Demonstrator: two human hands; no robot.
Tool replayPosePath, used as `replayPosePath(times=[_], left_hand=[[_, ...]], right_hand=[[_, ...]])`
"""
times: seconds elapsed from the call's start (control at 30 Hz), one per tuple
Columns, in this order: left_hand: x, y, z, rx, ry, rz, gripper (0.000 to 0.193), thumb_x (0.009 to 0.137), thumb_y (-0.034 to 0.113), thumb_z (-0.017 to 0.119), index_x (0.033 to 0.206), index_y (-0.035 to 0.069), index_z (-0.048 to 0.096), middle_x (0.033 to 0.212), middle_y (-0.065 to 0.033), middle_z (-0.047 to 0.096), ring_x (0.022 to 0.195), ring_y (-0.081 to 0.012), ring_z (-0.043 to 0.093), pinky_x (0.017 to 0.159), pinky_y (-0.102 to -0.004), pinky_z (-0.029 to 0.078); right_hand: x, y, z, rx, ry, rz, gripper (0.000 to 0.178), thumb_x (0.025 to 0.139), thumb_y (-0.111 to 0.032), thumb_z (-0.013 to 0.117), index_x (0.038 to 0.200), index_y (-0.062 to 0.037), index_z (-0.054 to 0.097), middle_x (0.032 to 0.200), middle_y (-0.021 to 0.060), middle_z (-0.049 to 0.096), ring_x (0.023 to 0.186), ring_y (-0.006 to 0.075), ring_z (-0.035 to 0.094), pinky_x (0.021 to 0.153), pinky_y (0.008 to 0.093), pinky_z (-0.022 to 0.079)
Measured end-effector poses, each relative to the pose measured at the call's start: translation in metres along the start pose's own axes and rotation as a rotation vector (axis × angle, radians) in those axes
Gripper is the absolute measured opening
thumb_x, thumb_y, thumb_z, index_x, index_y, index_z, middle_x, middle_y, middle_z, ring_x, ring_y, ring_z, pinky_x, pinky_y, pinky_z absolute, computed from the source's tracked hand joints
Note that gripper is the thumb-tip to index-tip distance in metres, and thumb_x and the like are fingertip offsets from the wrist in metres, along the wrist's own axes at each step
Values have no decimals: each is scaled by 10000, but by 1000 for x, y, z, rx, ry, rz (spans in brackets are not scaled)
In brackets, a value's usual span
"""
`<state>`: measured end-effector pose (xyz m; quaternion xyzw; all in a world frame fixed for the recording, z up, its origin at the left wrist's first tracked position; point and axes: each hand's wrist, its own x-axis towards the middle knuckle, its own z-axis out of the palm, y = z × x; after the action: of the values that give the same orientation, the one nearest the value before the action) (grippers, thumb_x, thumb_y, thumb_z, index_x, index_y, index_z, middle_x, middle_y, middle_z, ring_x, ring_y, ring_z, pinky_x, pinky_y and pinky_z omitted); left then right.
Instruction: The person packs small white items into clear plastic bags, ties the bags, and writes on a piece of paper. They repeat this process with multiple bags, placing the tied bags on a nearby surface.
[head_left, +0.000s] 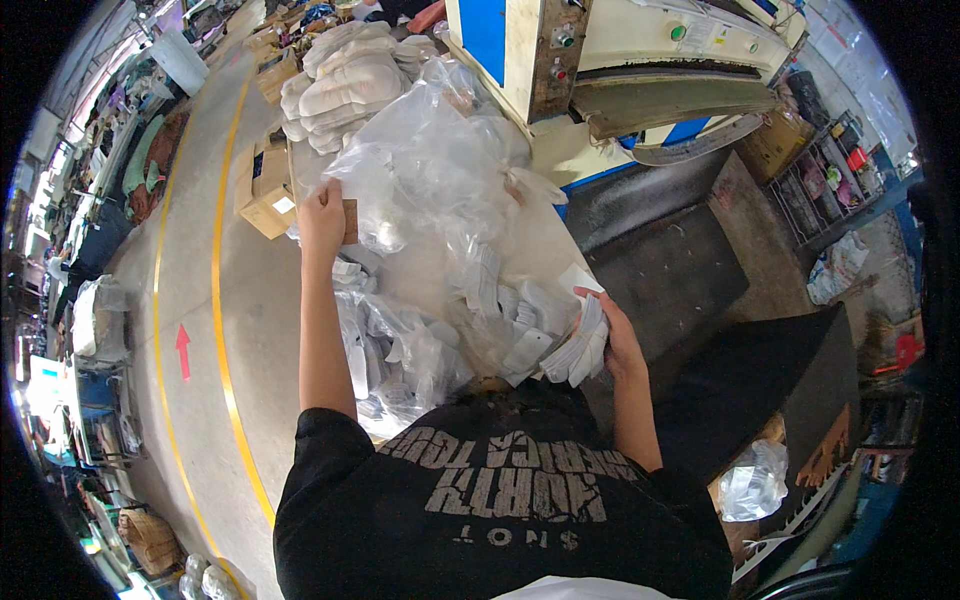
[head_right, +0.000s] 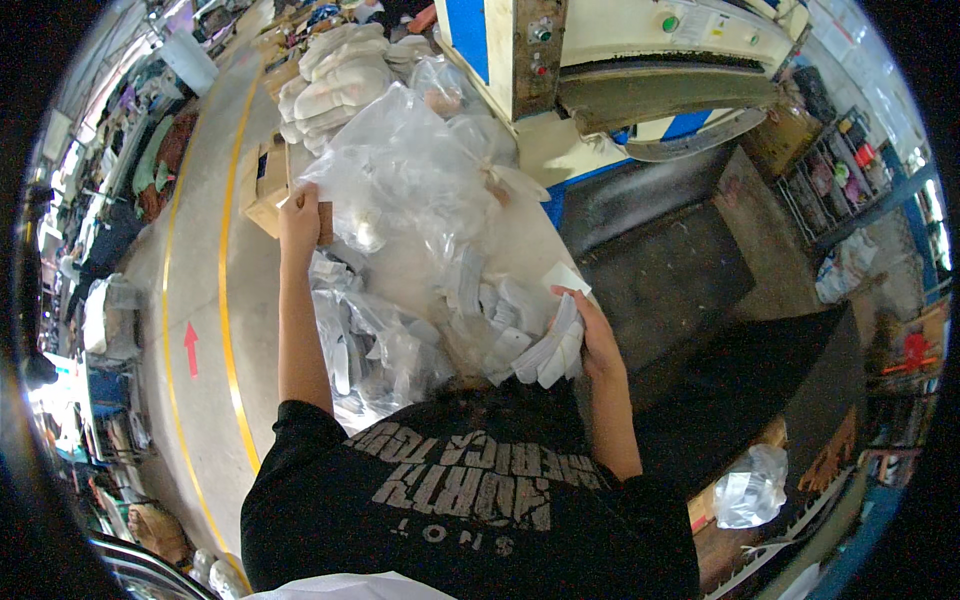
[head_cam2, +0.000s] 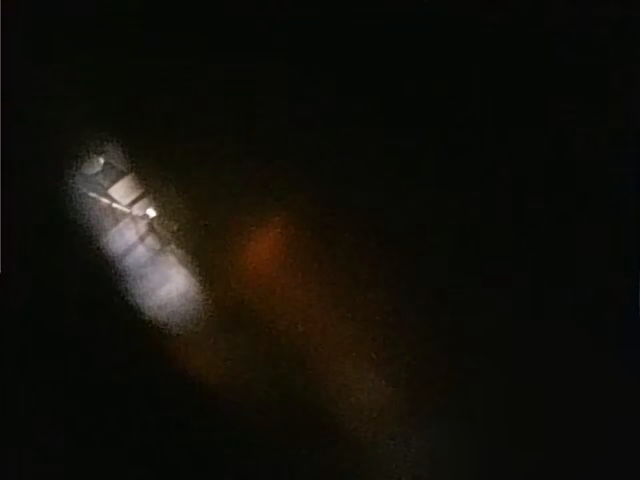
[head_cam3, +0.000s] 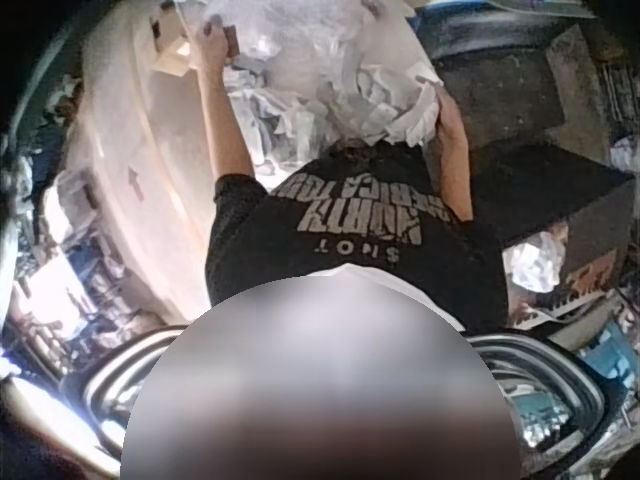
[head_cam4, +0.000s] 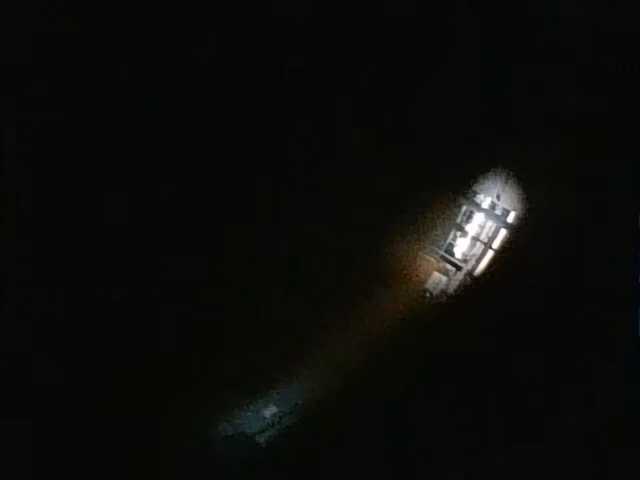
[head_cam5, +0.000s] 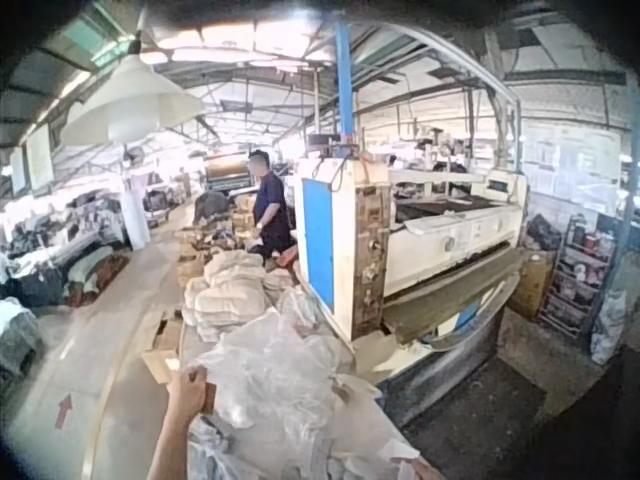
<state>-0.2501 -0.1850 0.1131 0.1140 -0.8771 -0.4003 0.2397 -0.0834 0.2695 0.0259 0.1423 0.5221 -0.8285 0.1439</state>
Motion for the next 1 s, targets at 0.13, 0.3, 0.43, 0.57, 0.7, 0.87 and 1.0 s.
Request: replayPosePath(times=[0.13, 0.3, 0.43, 0.57, 0.7, 0.87, 1.0], left_hand=[[-17, 0, -9, -124, 78, -91, 444, 1064, 332, 547, 984, -81, 688, 766, -193, 684, 717, -270, 621, 703, -401, 484], [-28, -20, -14, -156, -395, -88, 301, 1005, 262, 608, 1046, -10, 729, 836, -145, 736, 778, -204, 680, 724, -371, 520], [-67, 7, 14, 482, -504, 112, 396, 915, 357, 720, 1246, 141, 693, 1039, -137, 763, 955, -324, 732, 806, -466, 565], [-104, 39, 67, 456, -644, 142, 496, 852, 474, 769, 1203, 134, 684, 1123, -136, 754, 1057, -362, 719, 865, -490, 572], [-128, 34, 127, 554, -682, 37, 475, 860, 502, 746, 1135, 117, 698, 1070, -147, 763, 1013, -381, 726, 846, -499, 573], [-92, 30, 150, 353, -532, 2, 381, 908, 405, 681, 1056, 55, 712, 972, -208, 752, 934, -415, 729, 782, -501, 571], [-37, 51, 117, -26, -283, 107, 384, 932, 358, 659, 1057, -1, 707, 815, -223, 716, 761, -348, 715, 705, -440, 543]], right_hand=[[7, 3, 1, -50, 59, -29, 509, 1113, -403, 432, 1347, -7, 649, 931, 82, 704, 818, 172, 665, 787, 320, 553], [12, 6, -1, -31, 75, 0, 496, 1110, -402, 438, 1323, -15, 663, 935, 76, 694, 804, 167, 653, 787, 312, 550], [11, 4, 6, -47, 73, 30, 478, 1102, -393, 454, 1317, -23, 667, 914, 72, 689, 801, 162, 651, 780, 316, 552], [12, 6, 19, -10, 97, 27, 463, 1085, -380, 478, 1319, -26, 664, 907, 78, 686, 804, 169, 658, 781, 325, 557], [12, 6, 33, 29, -45, 25, 446, 1047, -339, 532, 1340, -19, 636, 913, 86, 688, 770, 183, 669, 760, 340, 574], [23, -4, 49, -202, -127, 71, 485, 971, -204, 641, 1422, -53, 544, 937, 103, 700, 722, 203, 676, 656, 358, 594], [38, -7, 83, -491, -187, 0, 550, 942, -281, 691, 1419, -51, 541, 1026, 145, 717, 905, 268, 702, 794, 396, 585]])
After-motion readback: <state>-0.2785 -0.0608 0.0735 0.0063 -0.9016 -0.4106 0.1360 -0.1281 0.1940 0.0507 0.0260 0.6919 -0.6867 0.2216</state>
